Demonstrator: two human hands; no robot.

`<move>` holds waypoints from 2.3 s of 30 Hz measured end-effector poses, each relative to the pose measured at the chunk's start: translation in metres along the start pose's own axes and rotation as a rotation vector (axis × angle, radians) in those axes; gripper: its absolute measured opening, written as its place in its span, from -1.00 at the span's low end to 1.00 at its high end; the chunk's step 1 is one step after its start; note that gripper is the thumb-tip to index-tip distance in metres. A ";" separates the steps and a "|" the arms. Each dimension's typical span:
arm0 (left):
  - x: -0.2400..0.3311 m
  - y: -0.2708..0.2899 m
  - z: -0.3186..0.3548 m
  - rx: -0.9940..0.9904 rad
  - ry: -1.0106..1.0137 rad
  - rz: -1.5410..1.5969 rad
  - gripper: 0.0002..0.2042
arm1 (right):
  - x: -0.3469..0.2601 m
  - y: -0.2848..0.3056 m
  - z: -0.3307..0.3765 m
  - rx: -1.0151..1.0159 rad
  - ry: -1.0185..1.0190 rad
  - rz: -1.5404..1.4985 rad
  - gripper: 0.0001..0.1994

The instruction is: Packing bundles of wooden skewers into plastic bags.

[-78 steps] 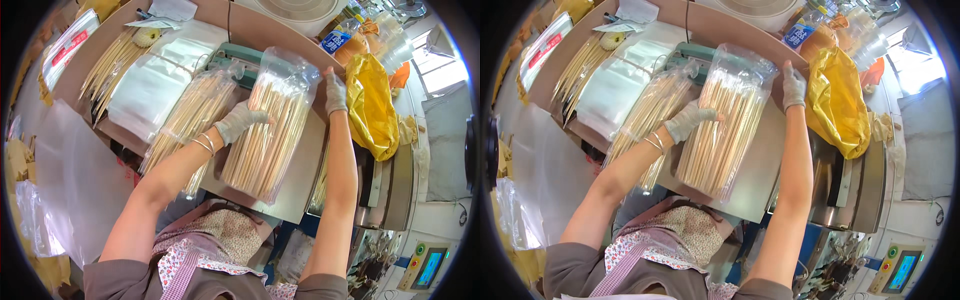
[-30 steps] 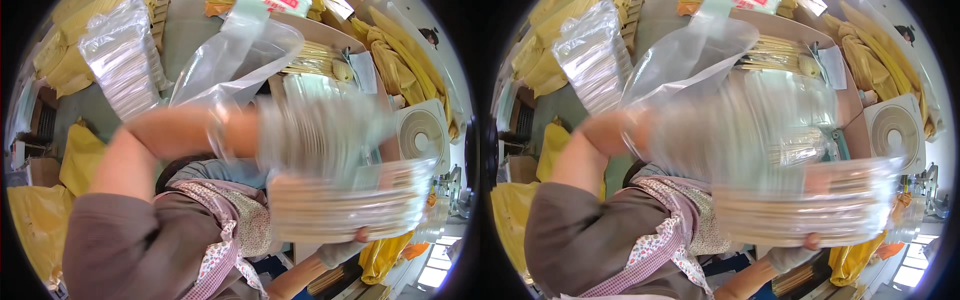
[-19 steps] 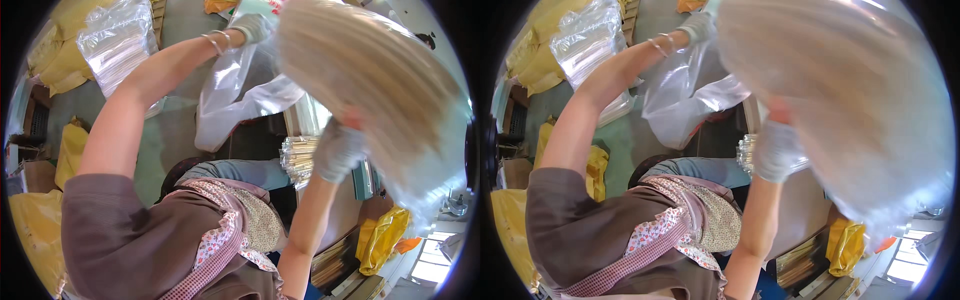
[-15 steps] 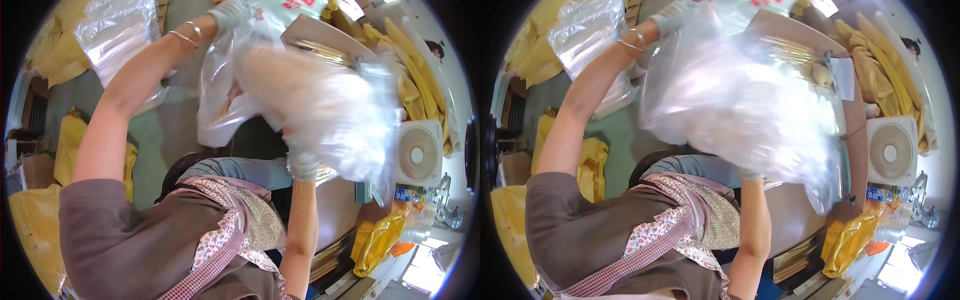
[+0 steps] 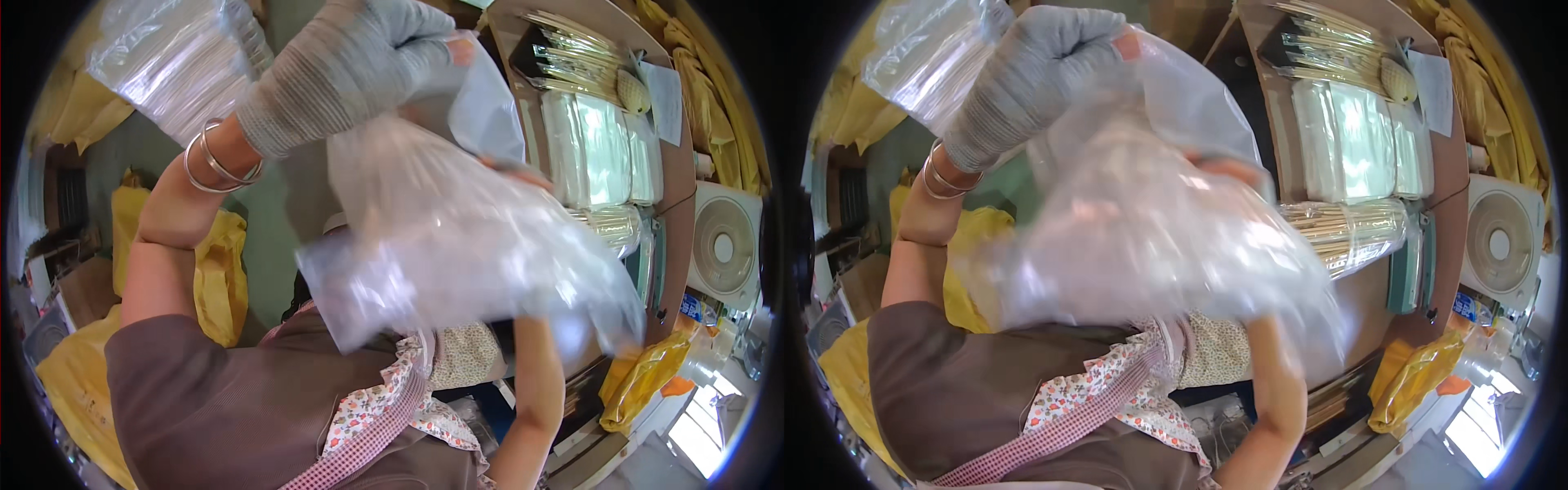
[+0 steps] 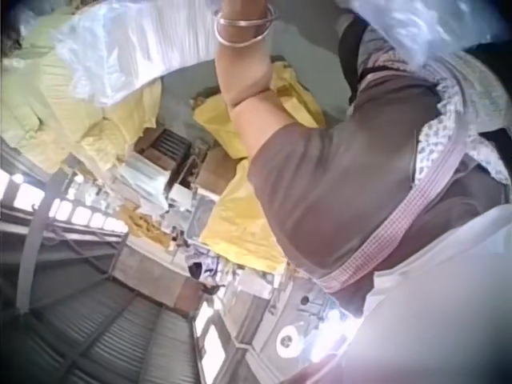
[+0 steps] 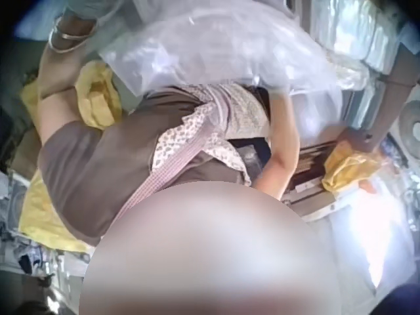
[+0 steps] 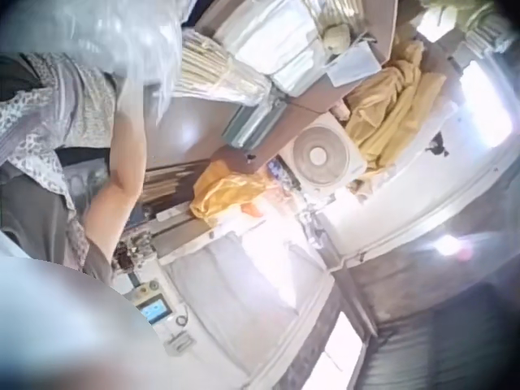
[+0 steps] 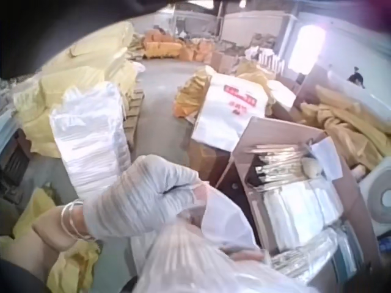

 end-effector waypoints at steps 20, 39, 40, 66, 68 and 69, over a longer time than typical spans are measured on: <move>-0.088 0.080 -0.169 0.093 0.157 -0.155 -0.59 | -0.148 0.209 0.151 0.305 0.143 1.104 -0.72; 0.218 -0.739 0.022 -0.773 -0.241 -0.186 0.05 | -0.108 0.560 0.503 1.291 -1.127 0.899 0.08; 0.240 -0.735 0.061 -0.814 -0.139 -0.292 0.10 | -0.100 0.544 0.509 1.348 -0.894 0.581 0.01; 0.185 -0.496 0.063 -1.006 -0.205 0.573 0.05 | -0.136 0.303 0.228 1.052 0.200 0.284 -0.32; 0.226 -0.453 0.066 -0.977 -0.342 0.632 0.09 | -0.204 0.275 0.207 1.014 0.352 0.423 -0.30; 0.245 -0.441 0.068 -0.964 -0.482 0.604 0.14 | -0.221 0.270 0.206 0.949 0.313 0.514 -0.25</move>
Point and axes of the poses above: each hand's wrist, its own z-axis away from the middle knuckle, its own y-axis out of the back of the hand, x = y × z, the point moved 6 cm from there along -z, towards the middle knuckle, and after that the axes turned 12 degrees about y, right-handed, at the moved point
